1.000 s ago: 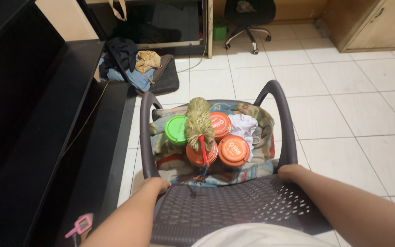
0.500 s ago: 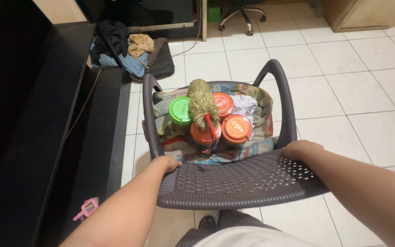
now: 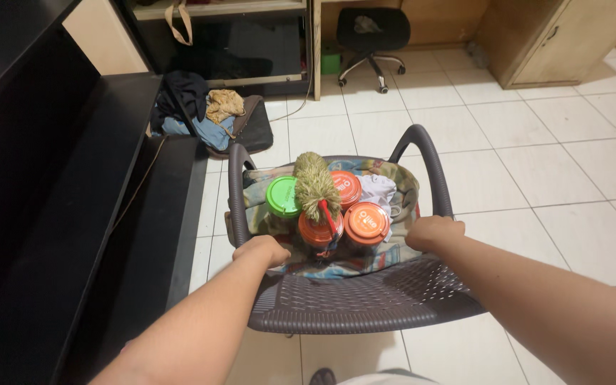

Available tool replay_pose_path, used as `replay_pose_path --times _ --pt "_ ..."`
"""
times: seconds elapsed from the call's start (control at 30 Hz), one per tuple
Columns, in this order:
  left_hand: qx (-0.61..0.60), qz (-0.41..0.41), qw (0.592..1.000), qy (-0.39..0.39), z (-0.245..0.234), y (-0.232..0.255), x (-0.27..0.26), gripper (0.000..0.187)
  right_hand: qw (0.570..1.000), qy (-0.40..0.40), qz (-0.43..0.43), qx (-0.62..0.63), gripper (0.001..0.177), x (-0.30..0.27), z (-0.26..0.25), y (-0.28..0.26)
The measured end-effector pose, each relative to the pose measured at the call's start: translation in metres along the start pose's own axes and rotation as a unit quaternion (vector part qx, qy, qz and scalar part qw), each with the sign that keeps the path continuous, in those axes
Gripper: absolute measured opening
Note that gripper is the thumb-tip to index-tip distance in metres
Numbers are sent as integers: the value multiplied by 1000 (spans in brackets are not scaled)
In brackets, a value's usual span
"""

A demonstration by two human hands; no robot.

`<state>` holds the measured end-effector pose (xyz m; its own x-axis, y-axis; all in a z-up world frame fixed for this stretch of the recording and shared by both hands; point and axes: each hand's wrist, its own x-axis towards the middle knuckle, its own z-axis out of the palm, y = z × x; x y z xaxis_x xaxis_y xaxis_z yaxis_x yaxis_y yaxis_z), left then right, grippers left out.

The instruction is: The person cleans several jars and a duster using a duster and their hands, then places the jars on a desk.

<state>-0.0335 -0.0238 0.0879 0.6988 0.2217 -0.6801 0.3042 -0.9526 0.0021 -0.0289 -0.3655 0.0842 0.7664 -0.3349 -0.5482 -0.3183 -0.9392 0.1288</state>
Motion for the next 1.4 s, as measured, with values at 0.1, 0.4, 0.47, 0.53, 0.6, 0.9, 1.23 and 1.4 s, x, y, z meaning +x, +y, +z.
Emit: replay_pose_path --times 0.1,0.4,0.47,0.53,0.6,0.9,1.23,1.4 --pt "0 30 999 15 -2 15 8 54 999 -21 -19 22 50 -2 -15 5" --pt "10 179 981 79 -19 110 11 52 992 44 -63 98 51 32 -36 56" --pt "79 124 986 83 -21 146 12 44 989 39 -79 120 47 35 -44 78" --pt "124 118 978 123 -20 176 14 41 988 35 -85 127 44 43 -52 101" --pt "182 105 964 162 -20 208 9 38 989 28 -76 124 44 53 -59 127" --pt "79 142 974 159 4 349 -33 37 989 20 -88 118 44 109 -68 235" --pt "29 152 982 111 16 409 -49 38 983 8 -124 135 47 133 -64 272" --pt "36 134 985 98 18 422 -33 35 982 0 -127 143 47 144 -67 278"
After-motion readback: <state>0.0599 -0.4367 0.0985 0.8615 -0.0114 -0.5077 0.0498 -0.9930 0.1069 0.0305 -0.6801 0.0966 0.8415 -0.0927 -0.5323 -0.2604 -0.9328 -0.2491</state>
